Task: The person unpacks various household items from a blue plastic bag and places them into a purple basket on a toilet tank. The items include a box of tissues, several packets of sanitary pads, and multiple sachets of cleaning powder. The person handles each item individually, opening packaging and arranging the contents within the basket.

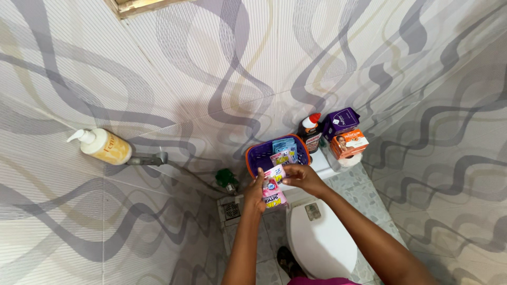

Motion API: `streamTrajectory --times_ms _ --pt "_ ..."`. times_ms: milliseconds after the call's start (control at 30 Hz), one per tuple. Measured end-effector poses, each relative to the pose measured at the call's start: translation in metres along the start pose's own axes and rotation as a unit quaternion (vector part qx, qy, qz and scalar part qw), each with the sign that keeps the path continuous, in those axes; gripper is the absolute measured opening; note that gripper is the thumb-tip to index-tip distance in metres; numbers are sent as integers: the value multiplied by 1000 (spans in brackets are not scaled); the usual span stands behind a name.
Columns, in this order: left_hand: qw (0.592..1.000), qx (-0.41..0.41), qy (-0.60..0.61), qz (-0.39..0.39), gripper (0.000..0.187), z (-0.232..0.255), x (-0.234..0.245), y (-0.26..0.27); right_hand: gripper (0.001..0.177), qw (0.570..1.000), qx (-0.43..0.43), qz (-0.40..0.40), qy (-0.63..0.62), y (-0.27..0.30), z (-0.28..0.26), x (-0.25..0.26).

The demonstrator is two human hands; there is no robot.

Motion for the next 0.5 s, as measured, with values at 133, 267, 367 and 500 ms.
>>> streamTrajectory --times_ms 133,267,367,500 --pt "996 -41 -14 -78 46 3 -24 11 20 998 12 53 19 2 14 21" --pt "969 -146 -192 -58 31 18 -42 37 15 995 -4 103 -7 -3 22 50" --pt "943 -181 -273 -56 22 17 -54 44 10 992 8 128 24 -4 13 65" --pt "922 -228 -311 -29 25 18 -59 47 12 995 13 78 53 -9 1 68"
Point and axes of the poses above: each hand's wrist, its own y-axis away from the middle knuckle, its own x-axis out of the back of the hand, z = x × y, the point moved 8 cm from there along -y, towards the middle knuckle, and after that the axes turned 4 degrees about x, right-handed, at the moved point
